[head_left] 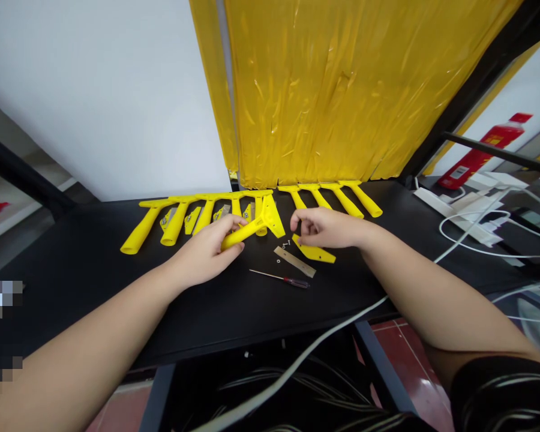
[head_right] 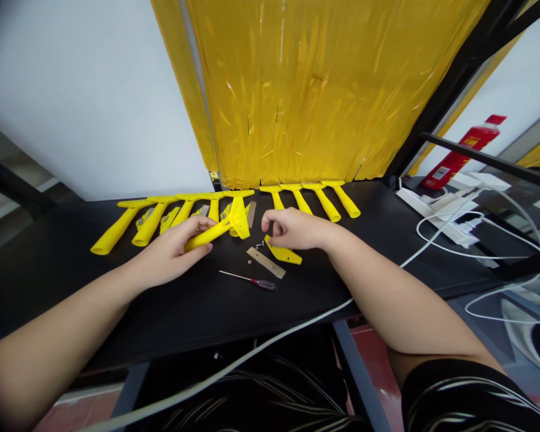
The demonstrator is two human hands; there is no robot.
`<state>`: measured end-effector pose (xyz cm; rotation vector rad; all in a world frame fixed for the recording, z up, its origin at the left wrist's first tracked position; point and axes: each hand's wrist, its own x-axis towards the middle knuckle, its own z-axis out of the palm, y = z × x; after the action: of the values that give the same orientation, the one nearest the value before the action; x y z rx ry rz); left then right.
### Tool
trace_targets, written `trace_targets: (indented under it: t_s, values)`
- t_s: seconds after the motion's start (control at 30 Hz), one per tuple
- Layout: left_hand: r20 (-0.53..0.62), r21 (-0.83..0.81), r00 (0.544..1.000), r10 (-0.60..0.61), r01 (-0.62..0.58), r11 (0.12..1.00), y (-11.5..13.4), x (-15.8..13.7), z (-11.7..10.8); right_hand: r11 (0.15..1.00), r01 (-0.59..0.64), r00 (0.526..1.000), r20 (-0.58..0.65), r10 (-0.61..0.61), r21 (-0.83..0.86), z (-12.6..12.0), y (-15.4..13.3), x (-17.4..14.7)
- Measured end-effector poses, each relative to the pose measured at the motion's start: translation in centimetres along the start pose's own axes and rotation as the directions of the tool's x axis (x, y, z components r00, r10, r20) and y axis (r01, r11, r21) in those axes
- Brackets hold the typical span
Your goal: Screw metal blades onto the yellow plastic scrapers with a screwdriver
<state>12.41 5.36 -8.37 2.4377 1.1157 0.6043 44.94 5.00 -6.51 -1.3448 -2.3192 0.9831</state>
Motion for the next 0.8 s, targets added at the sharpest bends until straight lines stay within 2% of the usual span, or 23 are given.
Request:
trace_targets:
  t_s: [0.07, 0.13, 0.2, 0.27, 0.4, 0.6, 0.8]
  values:
    - [0.013, 0.023, 1.0, -0.001, 0.001, 1.0, -0.1, 0.0, 0.0, 0.973, -0.037, 0.998, 0.037, 0.046, -0.228, 0.2, -0.6, -0.5]
    - [0.026, 0.026, 1.0, -0.013, 0.012, 1.0, -0.1, 0.0, 0.0, 0.912, -0.049, 0.999, -0.012, 0.048, -0.408, 0.5, -1.1, -0.8]
    - [0.028, 0.025, 0.999, -0.02, 0.019, 1.0, -0.2, 0.0, 0.1, 0.864, -0.038, 0.998, -0.068, 0.005, -0.502, 0.8, -1.6, -0.9]
    - [0.018, 0.033, 1.0, -0.01, 0.01, 0.999, -0.2, 0.0, 0.2, 0.87, 0.001, 0.997, -0.07, -0.04, -0.492, 1.1, -2.1, -1.1]
    - [-0.004, 0.043, 1.0, 0.016, -0.016, 0.999, -0.3, 0.0, 0.2, 0.921, 0.05, 0.999, 0.026, -0.043, -0.386, 2.0, -2.9, -1.1]
    - [-0.006, 0.037, 1.0, 0.011, -0.011, 0.999, -0.5, 0.0, 0.4, 0.943, -0.085, 0.993, 0.052, 0.107, -0.321, 3.4, -3.2, -1.1]
    - [0.002, 0.03, 1.0, 0.011, -0.011, 0.999, -0.4, 0.0, 0.4, 0.953, -0.153, 0.982, 0.063, 0.175, -0.263, 3.5, -3.5, -1.1]
